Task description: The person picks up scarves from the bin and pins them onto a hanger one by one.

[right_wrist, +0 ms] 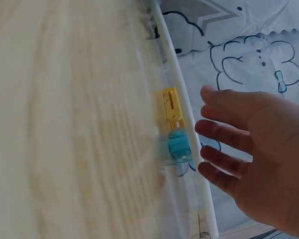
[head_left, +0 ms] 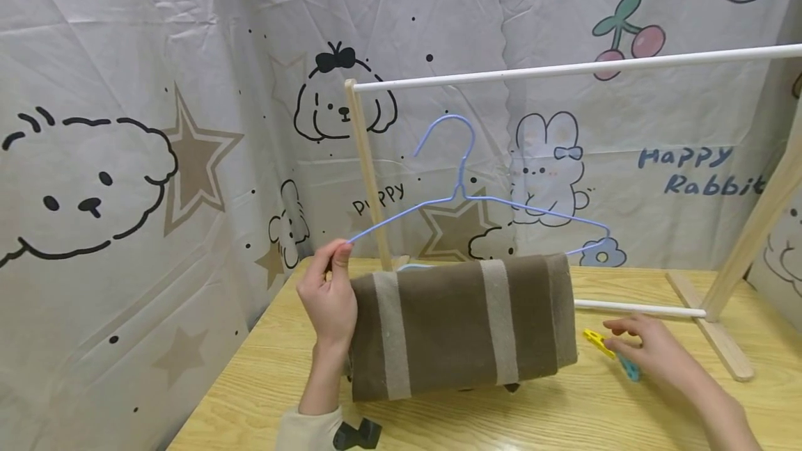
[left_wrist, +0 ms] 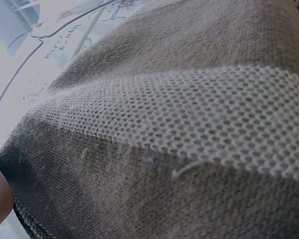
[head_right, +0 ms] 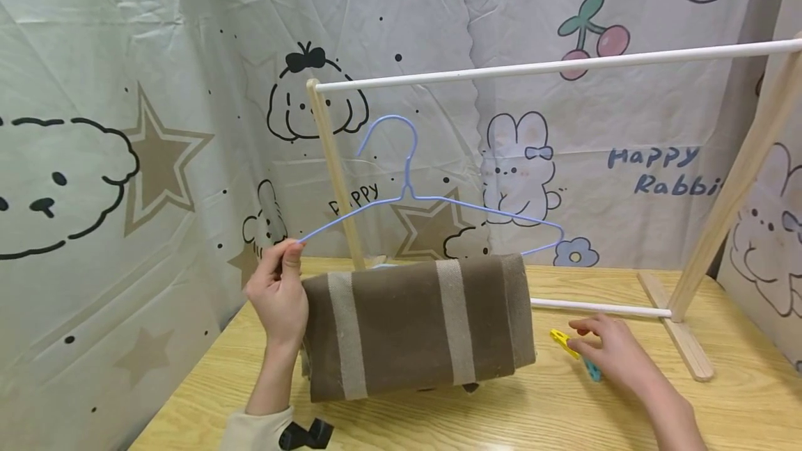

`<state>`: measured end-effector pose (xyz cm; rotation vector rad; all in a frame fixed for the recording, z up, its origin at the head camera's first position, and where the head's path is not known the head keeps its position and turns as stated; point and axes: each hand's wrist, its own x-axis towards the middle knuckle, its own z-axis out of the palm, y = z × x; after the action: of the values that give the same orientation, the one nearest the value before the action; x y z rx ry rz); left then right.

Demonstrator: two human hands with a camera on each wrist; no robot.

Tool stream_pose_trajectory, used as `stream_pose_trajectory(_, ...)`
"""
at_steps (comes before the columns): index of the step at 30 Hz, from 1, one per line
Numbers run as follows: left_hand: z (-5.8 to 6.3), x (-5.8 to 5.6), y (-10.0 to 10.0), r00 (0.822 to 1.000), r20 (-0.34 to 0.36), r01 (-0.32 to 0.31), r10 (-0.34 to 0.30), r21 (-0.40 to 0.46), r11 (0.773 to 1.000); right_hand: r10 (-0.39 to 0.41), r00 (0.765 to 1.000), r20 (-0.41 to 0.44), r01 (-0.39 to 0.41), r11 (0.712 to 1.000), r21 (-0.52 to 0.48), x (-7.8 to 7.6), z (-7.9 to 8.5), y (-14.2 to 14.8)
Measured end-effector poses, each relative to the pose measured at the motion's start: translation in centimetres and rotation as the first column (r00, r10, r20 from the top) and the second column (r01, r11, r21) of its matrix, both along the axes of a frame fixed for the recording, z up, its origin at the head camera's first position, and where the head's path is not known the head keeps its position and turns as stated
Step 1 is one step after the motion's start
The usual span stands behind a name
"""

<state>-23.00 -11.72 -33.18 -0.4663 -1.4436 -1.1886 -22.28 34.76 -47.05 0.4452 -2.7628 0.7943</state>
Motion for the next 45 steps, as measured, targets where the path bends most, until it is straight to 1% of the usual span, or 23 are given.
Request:
stream_pose_trajectory(2,-0.1,0.0,-0.1,1.0,0.001,0.005,-0.005,0.001,1.0,0.009,1.0,0.02,-0.009,1.0,-0.003,-0.1,-0.5,0.2)
stream_pose_trajectory(3,-0.1,-0.1,-0.1,1.0,0.002,0.006,-0.006,0.004,1.0,0.009,0.999,0.044,-0.009,1.0,-0.002,-0.1,-0.7,0.3)
stream_pose_trajectory(7,-0.1,-0.1,-0.2,1.0,0.007,0.007,-0.008,0.014,1.0,-0.012,0.991,0.135,0.01,1.0,0.014,0.0,-1.0,0.4)
stream_pose_trajectory(9,-0.1,-0.1,-0.2,1.0,0.009,0.006,-0.006,0.014,1.0,-0.035,0.988,0.151,0.032,0.999,0.022,0.0,-1.0,0.4)
stream_pose_trajectory(12,-0.1,-0.1,-0.2,1.0,0.01,0.004,-0.004,0.01,1.0,-0.063,0.988,0.143,0.06,0.998,0.025,0.0,-1.1,0.4)
stream_pose_trajectory(16,-0.1,-0.1,-0.2,1.0,0.013,0.003,-0.003,0.011,1.0,-0.092,0.99,0.103,0.088,0.995,0.041,-0.1,-1.4,0.3)
stream_pose_trajectory(20,-0.2,0.0,-0.2,1.0,0.017,0.001,-0.001,0.01,1.0,-0.104,0.993,0.064,0.1,0.994,0.053,-0.2,-1.3,0.2)
stream_pose_trajectory(23,-0.2,-0.1,-0.1,1.0,0.011,0.001,-0.001,0.009,1.0,-0.094,0.994,0.052,0.092,0.995,0.037,-0.2,-1.1,0.1)
stream_pose_trajectory(27,-0.2,-0.2,-0.2,1.0,0.002,0.002,-0.002,0.006,1.0,-0.072,0.996,0.059,0.072,0.997,0.001,-0.1,-0.6,0.0)
stream_pose_trajectory(31,-0.2,-0.2,-0.2,1.0,-0.003,0.0,0.0,0.002,1.0,-0.077,0.995,0.062,0.077,0.997,-0.004,0.0,-0.1,0.0)
stream_pose_trajectory(34,-0.2,-0.2,-0.1,1.0,-0.004,0.002,-0.002,0.0,1.0,-0.084,0.996,0.016,0.085,0.996,-0.018,0.1,0.4,-0.2)
stream_pose_trajectory(37,-0.1,-0.2,0.0,1.0,-0.001,0.0,0.0,-0.001,1.0,-0.082,0.994,-0.078,0.078,0.995,-0.054,0.2,1.1,-0.5)
stream_pose_trajectory(40,-0.1,-0.2,0.0,1.0,0.0,0.0,0.0,0.0,1.0,-0.076,0.982,-0.173,0.062,0.994,-0.087,0.2,1.8,-0.9)
stream_pose_trajectory(45,-0.1,0.0,0.0,1.0,0.013,-0.003,0.003,0.002,1.0,-0.075,0.971,-0.228,0.034,0.983,-0.179,0.7,3.2,-1.5)
